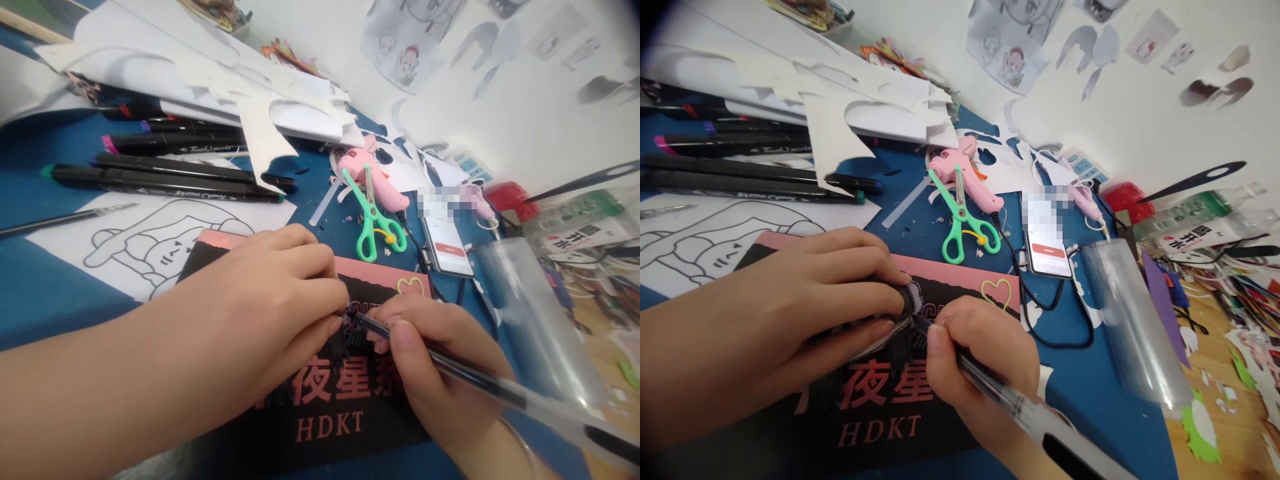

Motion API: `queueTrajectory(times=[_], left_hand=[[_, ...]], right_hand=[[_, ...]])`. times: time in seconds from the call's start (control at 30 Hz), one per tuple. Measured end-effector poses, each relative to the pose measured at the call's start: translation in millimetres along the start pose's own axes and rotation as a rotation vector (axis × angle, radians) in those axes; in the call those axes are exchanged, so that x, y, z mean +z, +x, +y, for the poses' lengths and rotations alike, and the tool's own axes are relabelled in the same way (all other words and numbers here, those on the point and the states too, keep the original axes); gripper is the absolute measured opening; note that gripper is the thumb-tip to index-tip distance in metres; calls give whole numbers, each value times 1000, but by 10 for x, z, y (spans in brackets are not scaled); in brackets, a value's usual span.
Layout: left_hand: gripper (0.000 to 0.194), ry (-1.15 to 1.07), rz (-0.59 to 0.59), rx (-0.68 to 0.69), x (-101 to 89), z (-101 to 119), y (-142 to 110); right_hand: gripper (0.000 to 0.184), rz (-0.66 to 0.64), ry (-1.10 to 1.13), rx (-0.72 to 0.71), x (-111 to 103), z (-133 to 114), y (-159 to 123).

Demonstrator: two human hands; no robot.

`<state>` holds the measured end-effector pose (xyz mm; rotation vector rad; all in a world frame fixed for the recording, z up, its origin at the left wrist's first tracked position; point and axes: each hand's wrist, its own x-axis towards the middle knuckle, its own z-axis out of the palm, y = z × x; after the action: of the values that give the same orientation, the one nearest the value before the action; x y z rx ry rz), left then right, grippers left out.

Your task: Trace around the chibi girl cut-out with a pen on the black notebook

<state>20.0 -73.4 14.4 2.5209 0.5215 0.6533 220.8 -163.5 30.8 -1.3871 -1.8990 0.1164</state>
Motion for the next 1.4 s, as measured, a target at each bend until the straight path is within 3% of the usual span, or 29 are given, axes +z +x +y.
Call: queueTrajectory(times=[0.73, 1.4], left_hand=[[39, 51, -18, 4, -29, 7, -7], [40, 63, -20, 21, -29, 10, -6]], right_hand=[[24, 9, 17, 4, 18, -7, 6], [26, -61, 16, -15, -11, -1, -11]])
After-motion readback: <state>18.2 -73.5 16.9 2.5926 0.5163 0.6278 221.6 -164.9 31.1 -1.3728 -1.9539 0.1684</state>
